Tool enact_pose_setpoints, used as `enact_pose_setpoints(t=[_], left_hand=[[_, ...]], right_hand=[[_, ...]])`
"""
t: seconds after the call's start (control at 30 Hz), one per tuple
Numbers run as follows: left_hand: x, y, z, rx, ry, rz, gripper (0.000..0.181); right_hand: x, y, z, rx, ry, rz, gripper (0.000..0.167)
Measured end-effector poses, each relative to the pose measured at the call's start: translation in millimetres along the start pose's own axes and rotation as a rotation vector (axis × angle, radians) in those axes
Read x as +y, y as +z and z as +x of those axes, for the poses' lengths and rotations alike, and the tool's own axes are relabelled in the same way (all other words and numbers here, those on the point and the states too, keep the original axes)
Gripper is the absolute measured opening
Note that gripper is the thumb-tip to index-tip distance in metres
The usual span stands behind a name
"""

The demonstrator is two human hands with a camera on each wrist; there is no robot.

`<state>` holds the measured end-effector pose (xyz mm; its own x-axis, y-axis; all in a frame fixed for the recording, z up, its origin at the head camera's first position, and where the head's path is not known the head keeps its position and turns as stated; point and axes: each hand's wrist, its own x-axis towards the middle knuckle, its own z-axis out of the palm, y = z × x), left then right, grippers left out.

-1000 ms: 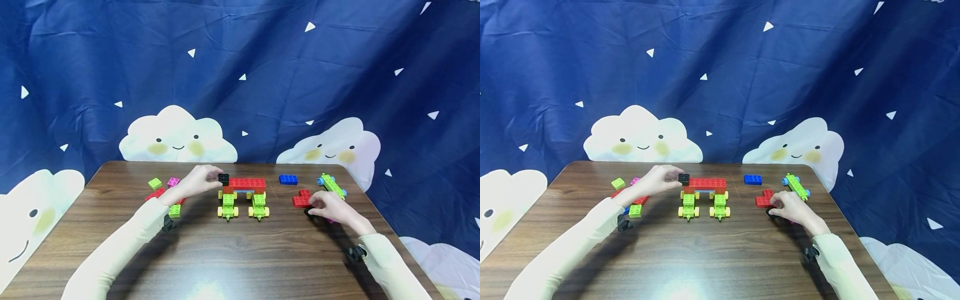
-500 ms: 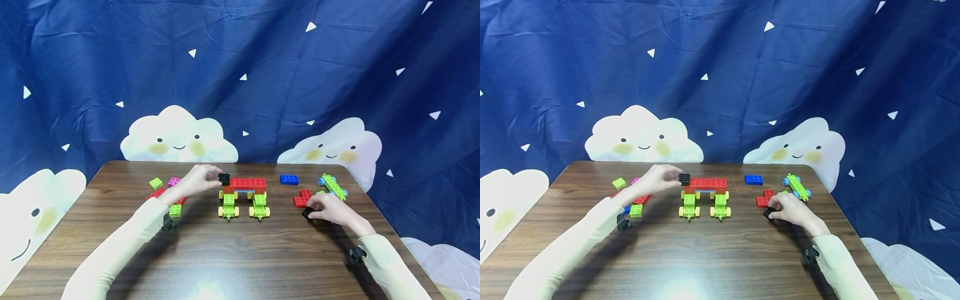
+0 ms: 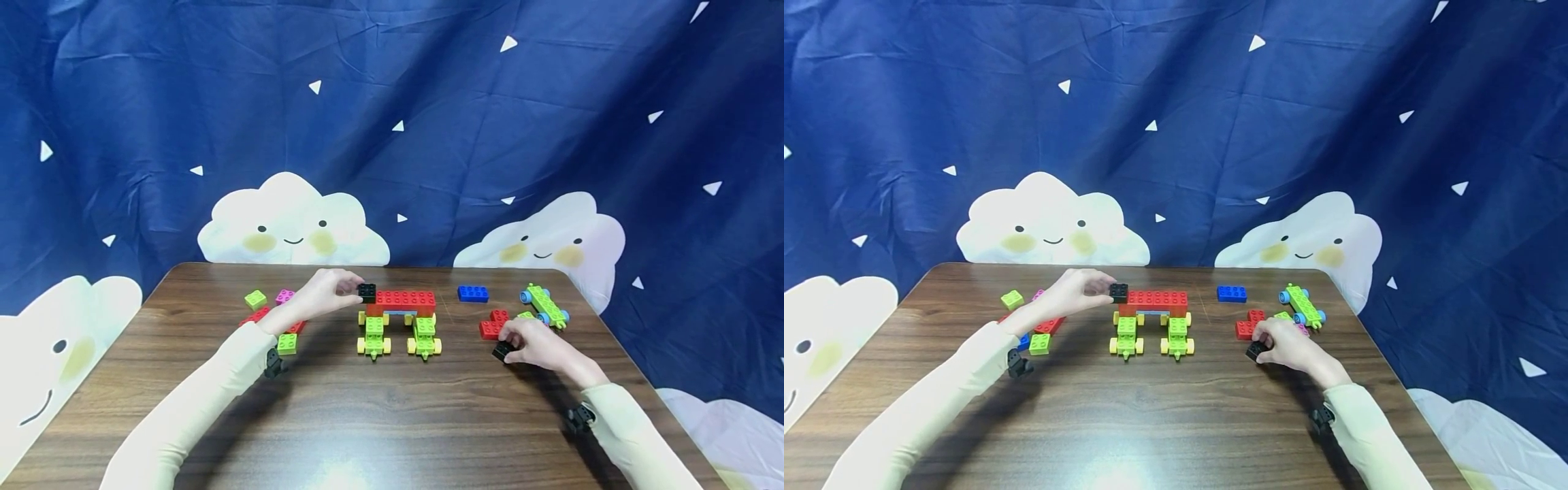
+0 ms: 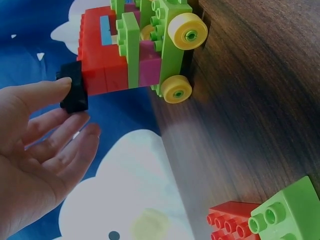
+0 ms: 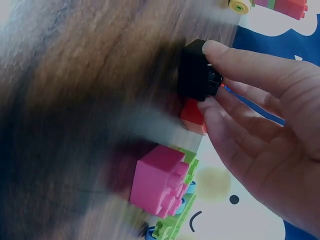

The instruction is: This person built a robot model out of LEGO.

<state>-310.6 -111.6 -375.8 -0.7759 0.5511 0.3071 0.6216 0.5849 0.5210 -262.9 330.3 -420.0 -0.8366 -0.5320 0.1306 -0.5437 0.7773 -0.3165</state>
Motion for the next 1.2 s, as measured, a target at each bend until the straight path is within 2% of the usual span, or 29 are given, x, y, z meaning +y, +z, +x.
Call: enact_pose_setpoints(t=[0.23, 0.4, 0.53, 0.73, 0.93, 1.2], left_hand=[[-0.2, 0.1, 0.5, 0.001, 0.006, 0.001, 0.032], [-1.5, 1.3, 1.2, -0.006, -0.006, 0.005, 0.032], [-2.7, 2.5, 2.0, -0.008, -0.024, 0.002, 0.034], [-3.0, 3.1, 1.4, -0.01, -0.036, 0.004, 0.035], [-3.4, 2.6, 0.8, -0.001, -0.028, -0.003, 0.034], [-5.4, 3.8, 2.5, -0.005, -0.013, 0.02, 0.034]], right_hand=[[-2, 3, 1.7, 0.021, -0.073, -0.022, 0.033], [-9, 3, 8.6, 0.027, -0.084, -0.049, 0.032], [-18, 1, 20.8, 0.048, -0.101, -0.045, 0.032], [-33, -6, 44.7, 0.091, -0.173, -0.024, 0.032], [-49, -15, 65.4, 0.082, -0.196, 0.016, 0.033], [-64, -28, 85.7, 0.133, -0.239, 0.037, 0.032]])
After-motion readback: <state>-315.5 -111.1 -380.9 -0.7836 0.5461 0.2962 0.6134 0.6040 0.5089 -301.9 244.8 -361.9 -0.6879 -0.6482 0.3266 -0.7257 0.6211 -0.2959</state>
